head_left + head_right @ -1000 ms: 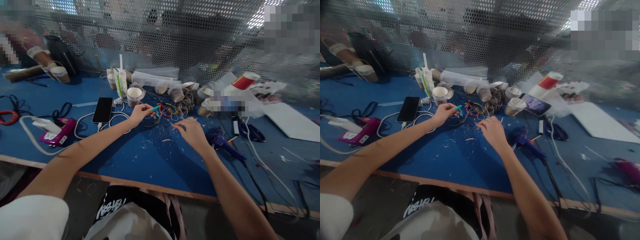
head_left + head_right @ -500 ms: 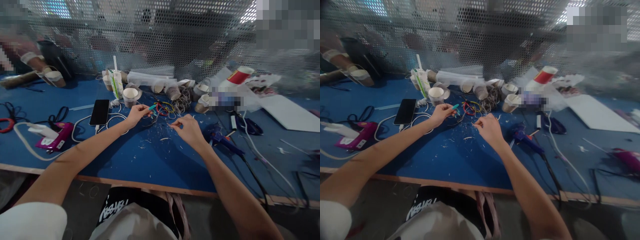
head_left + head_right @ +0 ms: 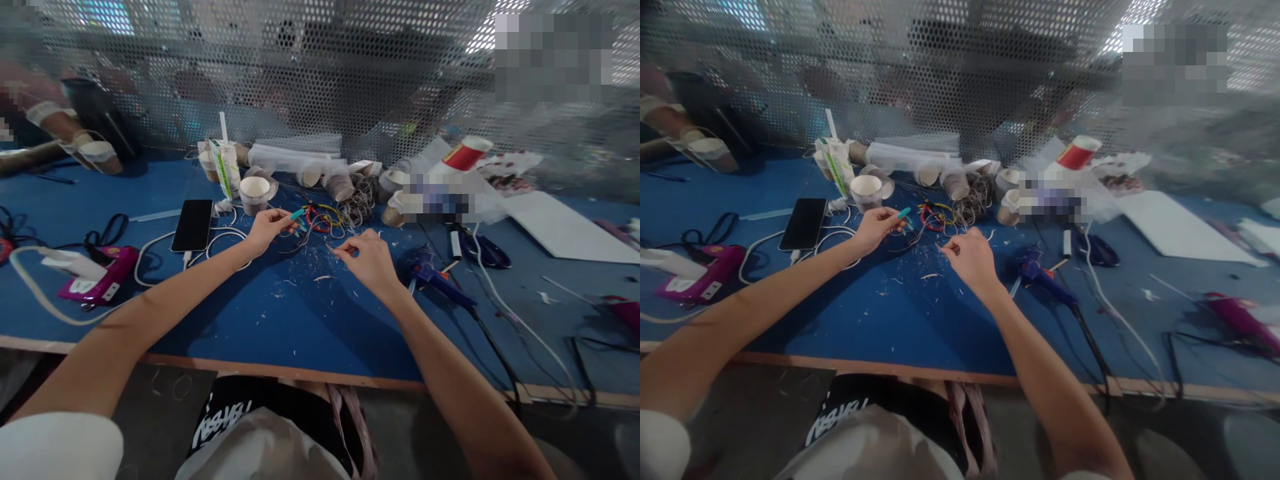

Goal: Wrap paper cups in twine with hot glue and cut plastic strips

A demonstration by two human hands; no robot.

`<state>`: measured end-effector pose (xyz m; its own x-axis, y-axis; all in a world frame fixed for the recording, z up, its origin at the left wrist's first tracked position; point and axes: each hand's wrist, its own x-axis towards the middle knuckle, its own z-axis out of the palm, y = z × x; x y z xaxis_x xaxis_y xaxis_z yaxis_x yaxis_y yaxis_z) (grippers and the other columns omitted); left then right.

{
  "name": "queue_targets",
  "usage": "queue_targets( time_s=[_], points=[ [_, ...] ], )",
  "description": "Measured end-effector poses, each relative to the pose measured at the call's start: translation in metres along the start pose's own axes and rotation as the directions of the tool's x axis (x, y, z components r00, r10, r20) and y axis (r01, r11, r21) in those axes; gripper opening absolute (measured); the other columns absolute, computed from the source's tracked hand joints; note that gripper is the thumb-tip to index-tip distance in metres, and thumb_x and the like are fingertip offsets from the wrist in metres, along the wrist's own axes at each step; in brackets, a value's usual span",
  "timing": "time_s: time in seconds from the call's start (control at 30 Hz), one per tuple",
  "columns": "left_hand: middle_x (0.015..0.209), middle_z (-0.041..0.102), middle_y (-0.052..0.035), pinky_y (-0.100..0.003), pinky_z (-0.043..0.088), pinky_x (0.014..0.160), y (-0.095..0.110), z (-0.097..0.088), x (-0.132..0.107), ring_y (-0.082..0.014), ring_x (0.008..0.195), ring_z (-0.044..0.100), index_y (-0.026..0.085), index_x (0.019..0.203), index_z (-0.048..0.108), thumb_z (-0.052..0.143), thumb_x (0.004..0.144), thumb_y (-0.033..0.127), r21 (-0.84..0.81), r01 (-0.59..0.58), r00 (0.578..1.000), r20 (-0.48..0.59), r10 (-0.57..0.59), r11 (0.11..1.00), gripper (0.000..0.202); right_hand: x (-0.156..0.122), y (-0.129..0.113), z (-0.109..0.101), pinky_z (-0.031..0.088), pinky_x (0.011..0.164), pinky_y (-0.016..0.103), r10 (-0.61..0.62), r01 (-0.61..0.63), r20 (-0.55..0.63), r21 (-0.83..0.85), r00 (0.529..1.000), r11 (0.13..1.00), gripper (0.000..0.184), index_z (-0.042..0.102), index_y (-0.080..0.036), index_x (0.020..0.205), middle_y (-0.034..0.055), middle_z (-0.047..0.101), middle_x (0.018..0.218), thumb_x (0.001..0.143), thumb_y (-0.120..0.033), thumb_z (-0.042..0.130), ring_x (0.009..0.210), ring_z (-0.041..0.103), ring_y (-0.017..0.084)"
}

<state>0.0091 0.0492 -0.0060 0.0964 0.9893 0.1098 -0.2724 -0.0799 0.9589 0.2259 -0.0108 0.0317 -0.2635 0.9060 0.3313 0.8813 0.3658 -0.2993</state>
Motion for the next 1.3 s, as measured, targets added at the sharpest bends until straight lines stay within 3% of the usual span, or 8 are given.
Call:
queue_targets(
  time_s=[0.3,0.47,0.6,0.9,1.03,1.17,1.3],
  points=[
    [0.062,0.068,-0.0014,-0.02,0.044,0.055,0.0002,-0.0007,0.0001,-0.0045,0.051,0.058,0.01,0.07,0.065,0.07,0.076,0.022,0.023,0.039,0.999,-0.006,-0.039,0.999,0.015,-0.0009,0.0023,0.0013,0.042,0.064,0.036,-0.016,0.016,-0.077,0.001,0.997,1.0,0.022,0.067,-0.023,0.06,0.0056,0.059,0.056,0.081,-0.028,0.064,0.08,0.056,0.026],
    [0.062,0.068,-0.0015,-0.019,0.044,0.055,-0.0015,-0.0021,0.0013,-0.0046,0.051,0.058,0.01,0.068,0.064,0.07,0.077,0.021,-0.014,0.033,0.999,-0.005,-0.033,0.999,0.015,-0.0005,-0.0028,-0.0009,0.043,0.072,0.038,-0.001,0.001,-0.009,-0.011,1.0,1.0,0.014,0.069,-0.021,0.068,0.0063,0.065,0.063,0.079,-0.029,0.067,0.084,0.056,0.026],
    [0.059,0.067,-0.0005,-0.019,0.046,0.055,-0.0019,-0.0023,0.0026,-0.0048,0.05,0.058,0.01,0.068,0.063,0.068,0.077,0.016,-0.06,0.01,1.0,-0.004,-0.01,0.998,0.012,0.0007,-0.002,-0.0007,0.044,0.073,0.039,-0.067,0.066,0.055,0.01,0.996,0.998,0.012,0.072,-0.021,0.082,0.0067,0.071,0.078,0.084,-0.026,0.061,0.084,0.056,0.025],
    [0.061,0.068,-0.0012,-0.019,0.045,0.055,-0.0035,-0.0027,0.0031,-0.0047,0.051,0.059,0.01,0.071,0.065,0.066,0.079,0.017,-0.025,0.043,0.999,0.007,-0.043,0.999,0.011,0.0017,0.0022,0.0007,0.043,0.068,0.039,-0.039,0.04,-0.025,0.037,0.999,0.999,0.016,0.065,-0.023,0.062,0.0063,0.062,0.06,0.079,-0.022,0.063,0.084,0.057,0.027],
    [0.062,0.068,-0.0015,-0.019,0.045,0.057,-0.005,-0.0037,0.0036,-0.0047,0.053,0.059,0.01,0.072,0.065,0.066,0.08,0.018,-0.012,0.046,0.999,0.01,-0.045,0.999,0.011,0.001,0.0005,0.0006,0.043,0.072,0.041,-0.024,0.026,-0.026,0.063,0.999,0.998,0.011,0.067,-0.022,0.071,0.0067,0.064,0.061,0.08,-0.028,0.064,0.087,0.056,0.029],
    [0.062,0.068,-0.0011,-0.019,0.045,0.057,-0.0051,-0.0038,0.0031,-0.0047,0.053,0.06,0.01,0.072,0.064,0.069,0.078,0.02,-0.024,0.022,1.0,0.014,-0.021,0.999,0.013,0.0012,0.0017,0.0016,0.042,0.079,0.044,-0.065,0.065,-0.026,0.017,0.998,0.998,0.017,0.071,-0.021,0.091,0.0075,0.07,0.074,0.08,-0.032,0.065,0.091,0.054,0.029],
    [0.06,0.067,-0.0001,-0.02,0.048,0.06,-0.0029,-0.0017,0.0027,-0.0051,0.052,0.06,0.01,0.068,0.062,0.071,0.075,0.021,-0.053,0.007,1.0,0.005,-0.006,0.999,0.016,0.0019,0.0035,0.0022,0.043,0.079,0.043,-0.07,0.07,0.032,-0.006,0.997,0.998,0.014,0.074,-0.023,0.082,0.0069,0.072,0.082,0.084,-0.027,0.06,0.092,0.052,0.028]
  ],
)
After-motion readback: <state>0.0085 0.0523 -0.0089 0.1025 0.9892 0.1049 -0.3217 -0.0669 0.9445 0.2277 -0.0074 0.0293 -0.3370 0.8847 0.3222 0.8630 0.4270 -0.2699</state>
